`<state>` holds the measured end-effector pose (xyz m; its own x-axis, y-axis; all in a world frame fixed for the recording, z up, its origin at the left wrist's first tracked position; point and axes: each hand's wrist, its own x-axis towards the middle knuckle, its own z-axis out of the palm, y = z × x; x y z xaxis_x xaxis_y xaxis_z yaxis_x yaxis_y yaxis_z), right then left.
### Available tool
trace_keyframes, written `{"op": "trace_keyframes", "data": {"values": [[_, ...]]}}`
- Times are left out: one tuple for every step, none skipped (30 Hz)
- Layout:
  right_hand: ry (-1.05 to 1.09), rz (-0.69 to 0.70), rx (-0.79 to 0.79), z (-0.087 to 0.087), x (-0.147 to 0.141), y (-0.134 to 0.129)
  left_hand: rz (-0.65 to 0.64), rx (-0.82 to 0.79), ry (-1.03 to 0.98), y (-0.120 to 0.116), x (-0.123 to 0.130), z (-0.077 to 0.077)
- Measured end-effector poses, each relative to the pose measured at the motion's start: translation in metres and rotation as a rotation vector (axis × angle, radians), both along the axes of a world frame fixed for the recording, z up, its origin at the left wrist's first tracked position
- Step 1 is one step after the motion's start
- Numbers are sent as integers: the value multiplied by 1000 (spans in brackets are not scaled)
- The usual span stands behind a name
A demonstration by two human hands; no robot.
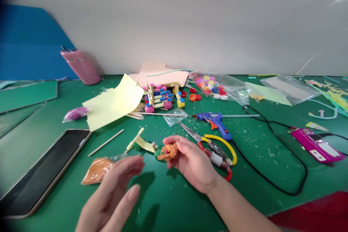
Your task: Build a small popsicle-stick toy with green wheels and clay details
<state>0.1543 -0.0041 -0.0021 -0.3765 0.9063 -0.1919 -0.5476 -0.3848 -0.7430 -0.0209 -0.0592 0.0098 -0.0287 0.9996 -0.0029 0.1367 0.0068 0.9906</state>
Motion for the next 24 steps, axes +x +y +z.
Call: {"op": "trace_keyframes", "data": {"values": [[-27,15,27,4,-3,-4,-1,-136,-162,3,9,3],[-59,31,66,8,-6,-9,71,-231,-342,7,18,6],[-101,57,119,13,-10,-14,110,-315,-519,12,25,9],[-162,85,186,17,-13,-18,127,-390,-674,16,32,12],[-249,105,271,20,-16,-22,133,-437,-795,19,38,16],[-362,106,369,23,-19,-25,149,-479,-884,21,43,19],[-489,86,475,24,-22,-27,194,-488,-950,23,47,21],[-621,49,578,25,-24,-28,228,-486,-996,23,49,23],[-741,4,676,24,-25,-29,257,-474,-1029,23,50,25],[-843,-44,762,23,-26,-29,274,-456,-1053,23,50,26],[-923,-82,828,22,-27,-29,275,-445,-1072,24,49,27],[-983,-111,875,20,-27,-28,271,-443,-1087,24,46,28],[-1026,-141,911,20,-27,-29,266,-452,-1099,25,44,28],[-1057,-175,937,20,-26,-29,263,-465,-1111,26,41,29],[-1075,-213,956,22,-24,-29,256,-479,-1125,27,39,29],[-1086,-254,970,24,-23,-30,238,-489,-1143,29,38,28],[-1096,-295,981,27,-22,-30,204,-487,-1162,29,38,27],[-1107,-328,992,30,-22,-31,157,-477,-1177,29,39,25],[-1125,-341,1008,32,-23,-32,105,-465,-1184,28,41,23],[-1151,-337,1026,33,-26,-33,54,-454,-1184,27,43,19],[-1187,-319,1045,32,-30,-34,17,-450,-1172,25,46,15],[-1229,-297,1064,30,-36,-36,-6,-445,-1163,23,49,11],[-1273,-283,1086,27,-42,-38,-18,-439,-1165,20,51,7],[-1313,-286,1109,23,-49,-39,-17,-414,-1167,18,52,2]]}}
